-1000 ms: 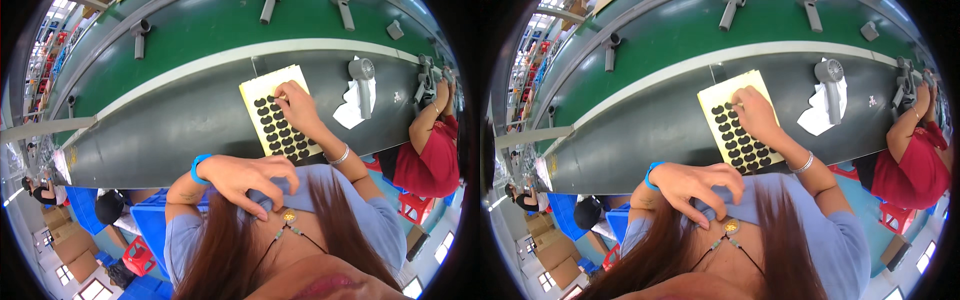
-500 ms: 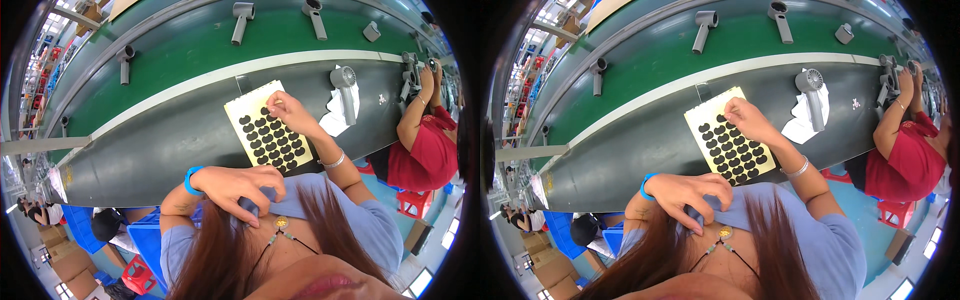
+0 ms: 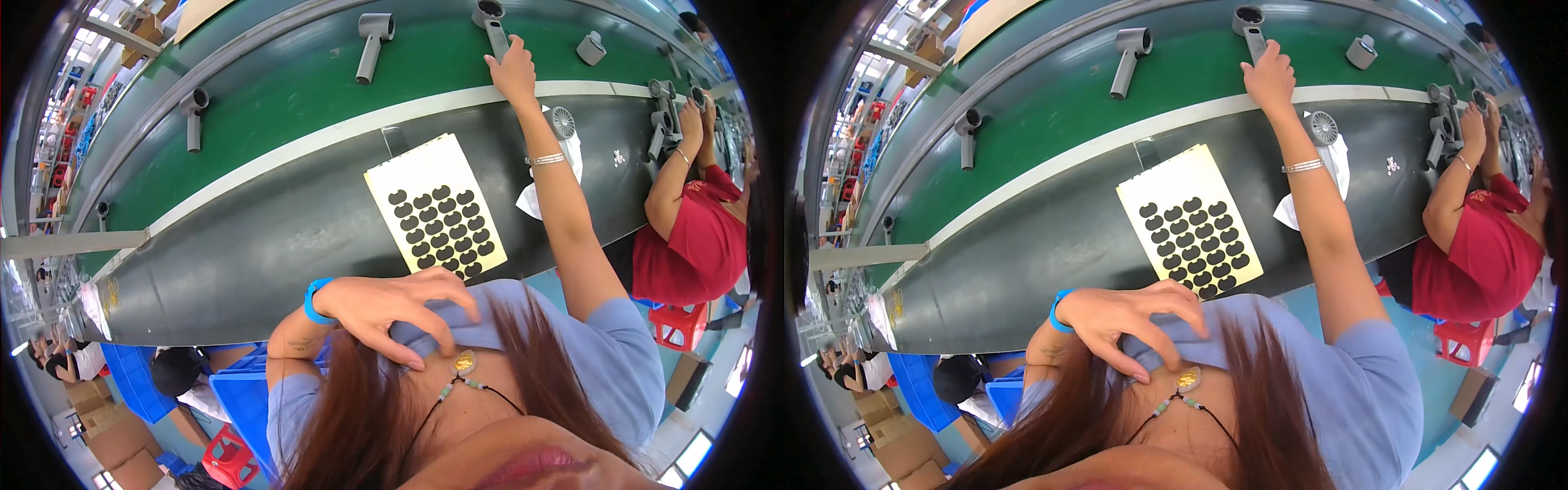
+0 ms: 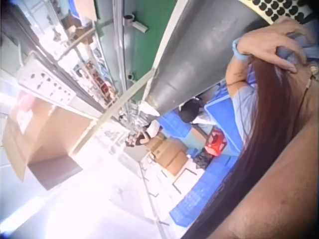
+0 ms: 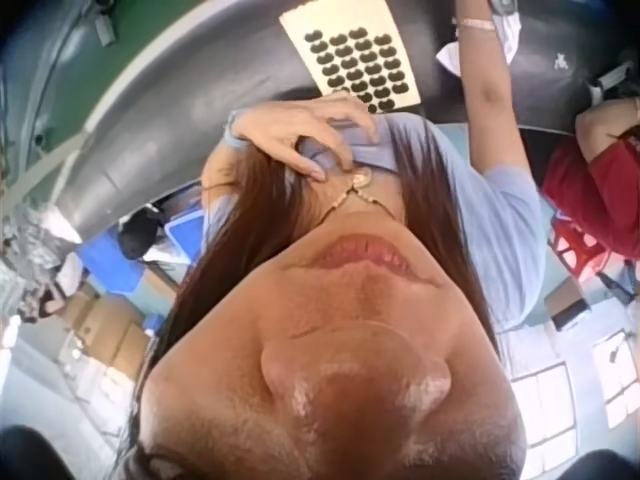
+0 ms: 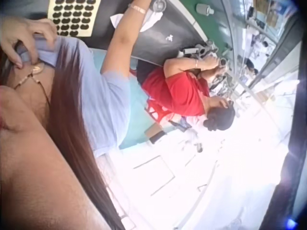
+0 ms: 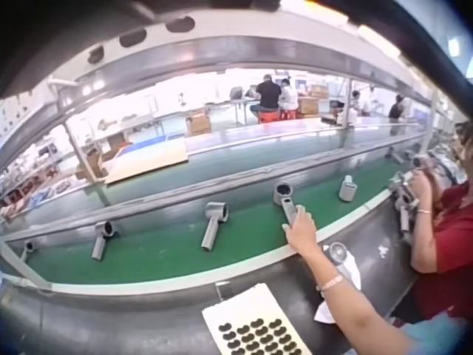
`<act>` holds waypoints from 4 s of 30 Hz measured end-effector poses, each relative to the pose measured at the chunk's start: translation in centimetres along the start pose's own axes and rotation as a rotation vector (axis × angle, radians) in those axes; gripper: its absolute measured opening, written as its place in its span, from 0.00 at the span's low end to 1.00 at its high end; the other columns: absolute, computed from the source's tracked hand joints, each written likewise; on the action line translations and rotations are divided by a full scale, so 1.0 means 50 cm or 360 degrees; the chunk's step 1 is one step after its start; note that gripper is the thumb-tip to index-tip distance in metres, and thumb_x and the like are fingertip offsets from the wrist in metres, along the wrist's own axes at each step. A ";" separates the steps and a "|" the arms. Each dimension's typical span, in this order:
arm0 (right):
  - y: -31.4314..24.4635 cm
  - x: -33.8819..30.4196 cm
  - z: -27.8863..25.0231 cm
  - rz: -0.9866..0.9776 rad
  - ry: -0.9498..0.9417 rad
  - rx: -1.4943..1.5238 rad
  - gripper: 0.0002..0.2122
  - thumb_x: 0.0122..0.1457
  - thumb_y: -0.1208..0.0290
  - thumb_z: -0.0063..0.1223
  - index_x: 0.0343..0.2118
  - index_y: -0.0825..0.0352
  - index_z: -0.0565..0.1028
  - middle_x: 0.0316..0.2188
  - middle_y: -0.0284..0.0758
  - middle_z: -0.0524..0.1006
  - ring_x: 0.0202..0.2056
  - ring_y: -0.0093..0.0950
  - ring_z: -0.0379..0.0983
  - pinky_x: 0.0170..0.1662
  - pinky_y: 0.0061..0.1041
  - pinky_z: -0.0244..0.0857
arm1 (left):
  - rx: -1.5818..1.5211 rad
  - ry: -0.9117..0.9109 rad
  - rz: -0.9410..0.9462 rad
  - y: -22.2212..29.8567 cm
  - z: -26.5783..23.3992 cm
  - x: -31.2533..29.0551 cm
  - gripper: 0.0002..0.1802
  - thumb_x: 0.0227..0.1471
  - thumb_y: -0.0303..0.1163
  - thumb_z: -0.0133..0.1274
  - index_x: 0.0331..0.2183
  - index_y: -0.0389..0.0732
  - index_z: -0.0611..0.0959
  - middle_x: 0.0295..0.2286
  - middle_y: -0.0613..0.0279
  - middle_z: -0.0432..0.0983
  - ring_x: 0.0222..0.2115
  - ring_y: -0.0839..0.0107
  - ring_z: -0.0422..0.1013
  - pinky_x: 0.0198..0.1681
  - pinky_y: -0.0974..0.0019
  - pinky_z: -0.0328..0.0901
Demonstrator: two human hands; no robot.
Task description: The person takes handheld fan bodies from a conveyor belt, peels adhesive pads from a sticker sheet by hand, applies the pads onto the base of each fan body, and places the fans back onto the conveyor belt.
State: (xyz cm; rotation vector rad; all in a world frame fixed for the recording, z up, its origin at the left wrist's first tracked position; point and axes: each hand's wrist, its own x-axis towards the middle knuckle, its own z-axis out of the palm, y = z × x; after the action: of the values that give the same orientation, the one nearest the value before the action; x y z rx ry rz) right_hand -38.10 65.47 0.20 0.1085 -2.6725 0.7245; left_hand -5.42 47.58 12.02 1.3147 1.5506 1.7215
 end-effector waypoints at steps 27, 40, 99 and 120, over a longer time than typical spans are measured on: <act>-0.164 -0.318 -0.302 -0.0879 -0.0927 0.1503 0.21 0.51 0.85 0.54 0.49 0.68 0.67 0.54 0.38 0.66 0.49 0.30 0.68 0.45 0.25 0.68 | 0.0552 0.1810 -0.0339 -0.070 -0.047 0.031 0.34 0.45 0.21 0.60 0.53 0.38 0.63 0.47 0.54 0.70 0.26 0.72 0.74 0.28 0.73 0.68; -0.139 -0.338 -0.361 -0.0480 -0.0767 0.1804 0.08 0.55 0.86 0.49 0.37 0.71 0.68 0.35 0.38 0.71 0.39 0.26 0.68 0.46 0.24 0.61 | 0.0765 0.1885 -0.0263 -0.109 -0.011 0.027 0.21 0.48 0.19 0.56 0.47 0.36 0.75 0.46 0.54 0.74 0.36 0.69 0.74 0.37 0.69 0.71; -0.178 -0.341 -0.399 -0.0359 -0.0978 0.1351 0.18 0.50 0.85 0.52 0.43 0.68 0.63 0.27 0.33 0.73 0.38 0.25 0.74 0.47 0.25 0.63 | 0.0071 0.1885 -0.0131 -0.089 0.014 0.048 0.18 0.48 0.15 0.54 0.44 0.32 0.79 0.46 0.52 0.69 0.38 0.72 0.74 0.37 0.74 0.73; -0.178 -0.344 -0.432 -0.0821 -0.0777 0.0550 0.23 0.47 0.82 0.56 0.49 0.65 0.65 0.27 0.32 0.73 0.36 0.30 0.72 0.42 0.29 0.63 | 0.0253 0.1885 -0.0197 -0.090 0.034 0.066 0.18 0.47 0.14 0.53 0.43 0.32 0.79 0.45 0.54 0.70 0.35 0.75 0.73 0.37 0.74 0.73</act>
State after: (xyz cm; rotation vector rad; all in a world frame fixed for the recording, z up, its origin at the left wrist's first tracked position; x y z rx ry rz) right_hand -13.48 68.24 15.35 1.1470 -2.7155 1.0708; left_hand -6.46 52.30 8.73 0.1032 2.2930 2.4823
